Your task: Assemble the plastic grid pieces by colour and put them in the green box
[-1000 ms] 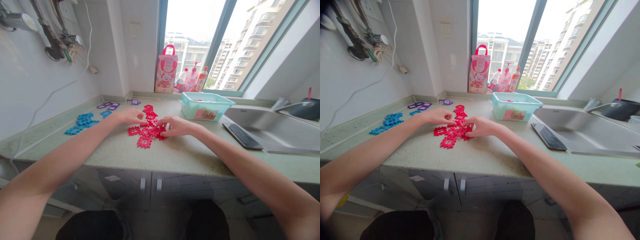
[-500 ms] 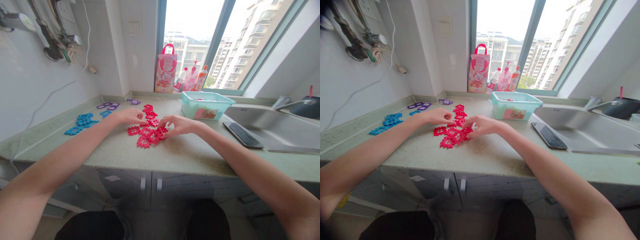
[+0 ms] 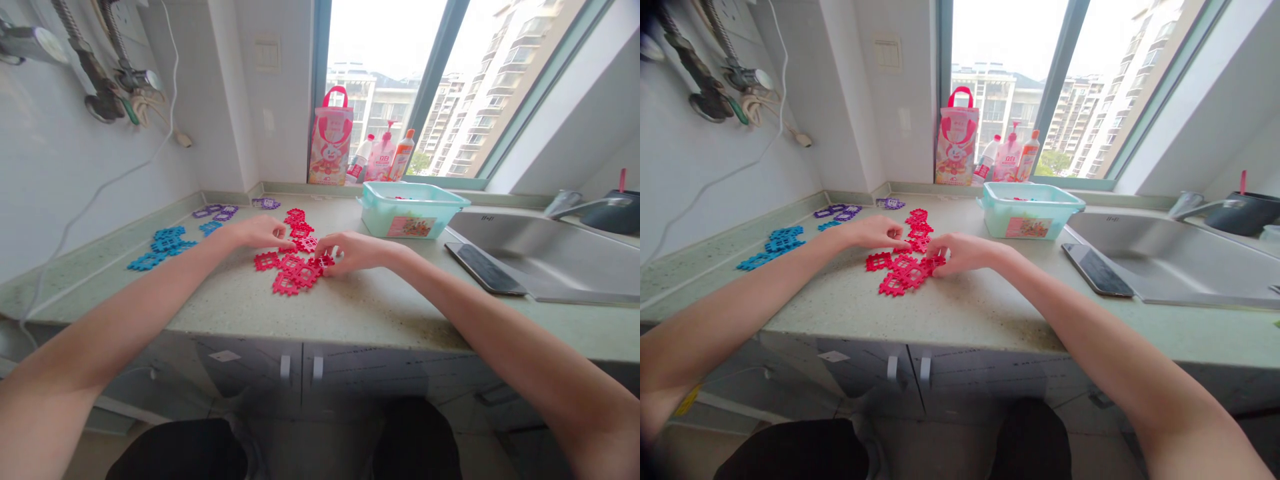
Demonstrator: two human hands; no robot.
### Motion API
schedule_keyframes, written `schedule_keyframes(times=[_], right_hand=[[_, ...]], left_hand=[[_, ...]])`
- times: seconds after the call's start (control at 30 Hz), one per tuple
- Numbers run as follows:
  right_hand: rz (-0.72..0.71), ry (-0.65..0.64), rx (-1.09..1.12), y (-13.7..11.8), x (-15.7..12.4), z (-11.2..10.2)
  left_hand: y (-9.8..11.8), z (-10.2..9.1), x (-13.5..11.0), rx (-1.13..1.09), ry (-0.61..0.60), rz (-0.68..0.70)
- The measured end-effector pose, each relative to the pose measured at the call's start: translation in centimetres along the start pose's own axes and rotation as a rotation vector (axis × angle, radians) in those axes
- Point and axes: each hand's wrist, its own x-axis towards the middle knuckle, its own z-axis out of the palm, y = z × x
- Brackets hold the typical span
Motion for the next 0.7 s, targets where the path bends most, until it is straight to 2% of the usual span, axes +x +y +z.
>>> schedule_keyframes(times=[0.23, 0.37, 0.47, 0.57, 0.7], right_hand=[[0.030, 0.152, -0.289, 1.0, -0.6, -1.3], [-0.059, 0.264, -0.207, -0.4, -0.2, -0.6], [-0.127, 0.214, -0.153, -2.5, 0.4, 0.9], [-0.132, 0.135, -0.216, -4.1, 0.7, 2.2], [-0.104, 0.094, -0.267, -4.2, 0.6, 2.5]], left_hand=[[0.6, -0.3, -0.3, -0.009, -0.012, -0.016], [0.5, -0.2, -0.3, 0.003, -0.014, -0.014], [0.4, -0.1, -0.1, 0.003, -0.017, -0.012], [0.3, -0.1, -0.1, 0.005, -0.015, -0.010], [0.5, -0.2, -0.3, 0.004, -0.009, -0.001]])
